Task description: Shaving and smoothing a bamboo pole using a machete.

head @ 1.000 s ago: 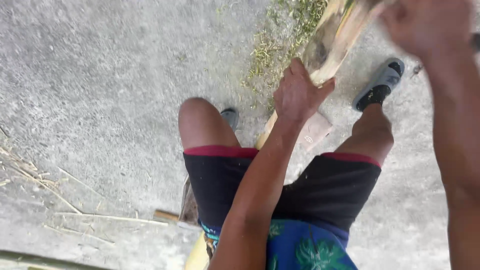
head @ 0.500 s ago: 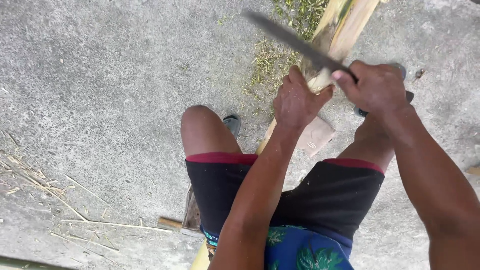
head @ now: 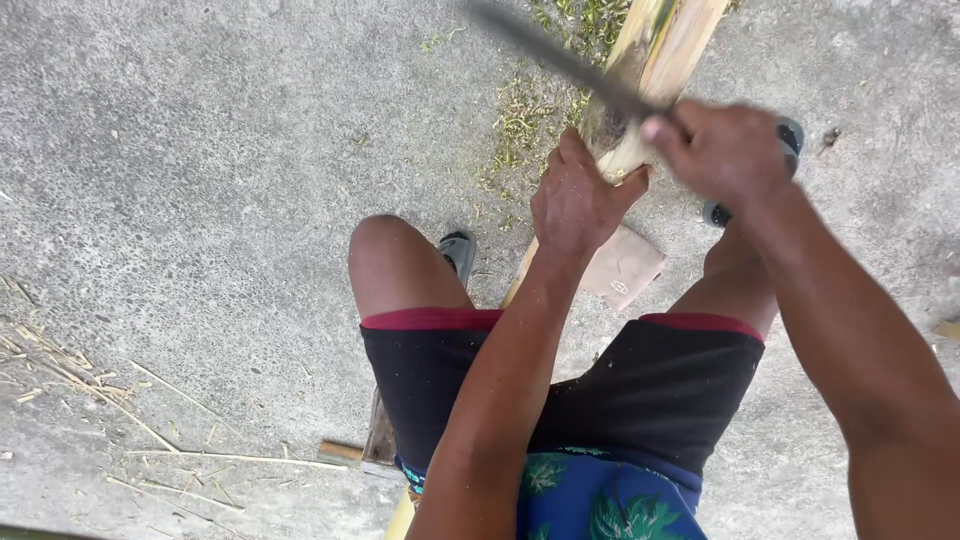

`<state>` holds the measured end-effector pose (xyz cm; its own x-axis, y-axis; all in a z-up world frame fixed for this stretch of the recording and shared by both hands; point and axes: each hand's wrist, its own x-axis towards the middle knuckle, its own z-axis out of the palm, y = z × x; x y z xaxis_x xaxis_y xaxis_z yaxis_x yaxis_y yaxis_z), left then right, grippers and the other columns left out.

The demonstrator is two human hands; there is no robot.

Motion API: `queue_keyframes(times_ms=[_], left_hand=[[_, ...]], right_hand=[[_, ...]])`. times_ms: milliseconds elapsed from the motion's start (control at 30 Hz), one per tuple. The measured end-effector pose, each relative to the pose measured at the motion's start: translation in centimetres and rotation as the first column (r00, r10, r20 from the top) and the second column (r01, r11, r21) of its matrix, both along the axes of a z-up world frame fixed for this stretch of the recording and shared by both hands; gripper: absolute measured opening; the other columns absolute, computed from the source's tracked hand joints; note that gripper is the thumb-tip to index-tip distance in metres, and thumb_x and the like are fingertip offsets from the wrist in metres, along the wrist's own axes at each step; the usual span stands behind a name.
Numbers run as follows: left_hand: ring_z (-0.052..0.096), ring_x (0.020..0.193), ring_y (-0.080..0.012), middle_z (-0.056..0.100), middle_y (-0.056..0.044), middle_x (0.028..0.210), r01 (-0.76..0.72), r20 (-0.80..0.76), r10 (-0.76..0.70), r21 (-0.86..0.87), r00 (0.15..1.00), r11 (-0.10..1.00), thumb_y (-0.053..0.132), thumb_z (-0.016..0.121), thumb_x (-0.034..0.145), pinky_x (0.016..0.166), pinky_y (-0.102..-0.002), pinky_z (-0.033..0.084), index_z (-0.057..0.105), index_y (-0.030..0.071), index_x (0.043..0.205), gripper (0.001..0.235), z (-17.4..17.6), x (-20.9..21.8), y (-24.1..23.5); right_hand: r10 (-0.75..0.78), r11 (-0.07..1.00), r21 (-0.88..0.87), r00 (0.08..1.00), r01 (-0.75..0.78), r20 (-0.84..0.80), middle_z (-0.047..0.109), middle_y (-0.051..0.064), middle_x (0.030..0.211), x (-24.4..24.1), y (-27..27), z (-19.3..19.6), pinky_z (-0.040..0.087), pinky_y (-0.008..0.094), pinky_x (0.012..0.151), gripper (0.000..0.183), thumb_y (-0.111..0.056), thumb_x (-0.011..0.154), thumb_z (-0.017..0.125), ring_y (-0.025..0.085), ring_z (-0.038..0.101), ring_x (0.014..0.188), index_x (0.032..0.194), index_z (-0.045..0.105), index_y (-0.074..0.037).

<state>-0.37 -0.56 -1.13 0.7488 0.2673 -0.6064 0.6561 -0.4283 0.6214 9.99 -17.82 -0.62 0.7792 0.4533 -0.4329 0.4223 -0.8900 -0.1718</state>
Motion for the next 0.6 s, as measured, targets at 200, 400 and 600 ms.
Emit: queue_keyframes(times_ms=[200, 400, 600], left_hand=[[0.068, 0.104, -0.0431, 0.063, -0.028, 0.115, 0.044, -0.008, -0.044, -0.004, 0.999, 0.999, 0.059, 0.081, 0.070, 0.085, -0.053, 0.056, 0.049, -0.002, 0.125, 0.088, 0.4, -0.3, 0.1], [0.068, 0.103, -0.0443, 0.064, -0.028, 0.113, -0.003, -0.016, 0.002, -0.006, 1.000, 1.000, 0.057, 0.080, 0.071, 0.086, -0.054, 0.055, 0.047, -0.003, 0.124, 0.086, 1.2, 0.0, 0.5], [0.068, 0.103, -0.0450, 0.063, -0.030, 0.114, 0.004, -0.024, -0.004, 0.003, 1.000, 1.000, 0.057, 0.080, 0.071, 0.085, -0.053, 0.055, 0.046, -0.004, 0.127, 0.089, 0.6, -0.1, 0.3]], right_hand=[[0.170, 0.982, -0.061, 0.977, -0.178, -0.126, 0.059, 0.002, 0.057, 1.1, -3.5, -1.9, 0.054, 0.044, 0.063, 0.058, -0.065, 0.106, 0.045, 0.021, 0.062, 0.054, 0.085, 0.069, -0.017], [-0.038, 0.998, 0.057, 0.982, 0.028, 0.186, 0.056, 0.005, 0.062, 4.6, -5.9, -4.6, 0.049, 0.041, 0.058, 0.053, -0.049, 0.115, 0.048, 0.024, 0.058, 0.054, 0.083, 0.064, -0.009], [0.247, 0.958, 0.114, 0.959, -0.264, 0.141, 0.049, 0.003, 0.049, 0.1, -2.2, -1.4, 0.050, 0.040, 0.056, 0.059, -0.057, 0.115, 0.056, 0.019, 0.054, 0.047, 0.078, 0.064, -0.011]])
